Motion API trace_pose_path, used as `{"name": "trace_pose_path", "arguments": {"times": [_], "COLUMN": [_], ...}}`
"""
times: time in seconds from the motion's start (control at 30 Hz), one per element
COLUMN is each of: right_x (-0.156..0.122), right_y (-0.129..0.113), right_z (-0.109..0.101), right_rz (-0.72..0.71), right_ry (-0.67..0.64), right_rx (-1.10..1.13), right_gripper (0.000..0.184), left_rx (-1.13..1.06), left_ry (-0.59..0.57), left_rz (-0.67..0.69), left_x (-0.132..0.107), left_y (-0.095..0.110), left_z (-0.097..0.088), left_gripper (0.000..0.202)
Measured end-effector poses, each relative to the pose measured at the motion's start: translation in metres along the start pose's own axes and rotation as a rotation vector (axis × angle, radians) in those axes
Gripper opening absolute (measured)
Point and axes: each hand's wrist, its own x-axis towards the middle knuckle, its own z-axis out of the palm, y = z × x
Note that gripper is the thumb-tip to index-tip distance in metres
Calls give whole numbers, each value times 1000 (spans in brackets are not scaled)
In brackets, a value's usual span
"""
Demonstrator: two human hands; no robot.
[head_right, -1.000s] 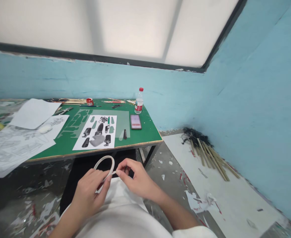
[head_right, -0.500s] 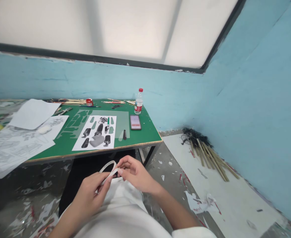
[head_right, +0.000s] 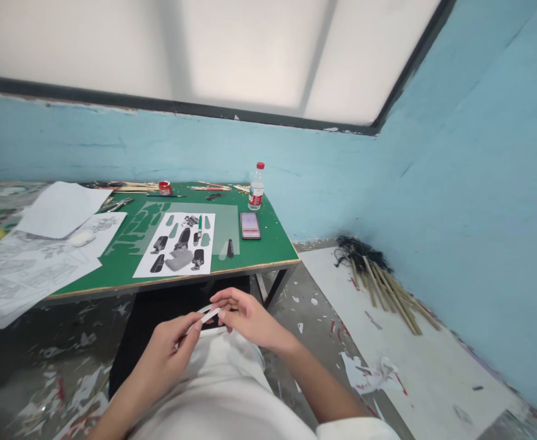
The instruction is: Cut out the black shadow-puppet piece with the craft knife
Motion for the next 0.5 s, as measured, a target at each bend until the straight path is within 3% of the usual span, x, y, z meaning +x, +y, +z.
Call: {"name": "trace_pose_path", "arguments": {"times": [0.23, 0.5], "right_x": [-2, -1], "right_y": [2, 1], "right_z": [6, 10], "right_rz": [-204, -317], "right_ry": [92, 126], "right_rx": [-463, -586], "right_gripper": [17, 11], "left_rx": [139, 207], "left_ry": [153, 208], "left_rz": [129, 237], "left_x": [0, 4], "left_y": [-5, -3], "left_z": [8, 8], "left_gripper": [23, 20]}}
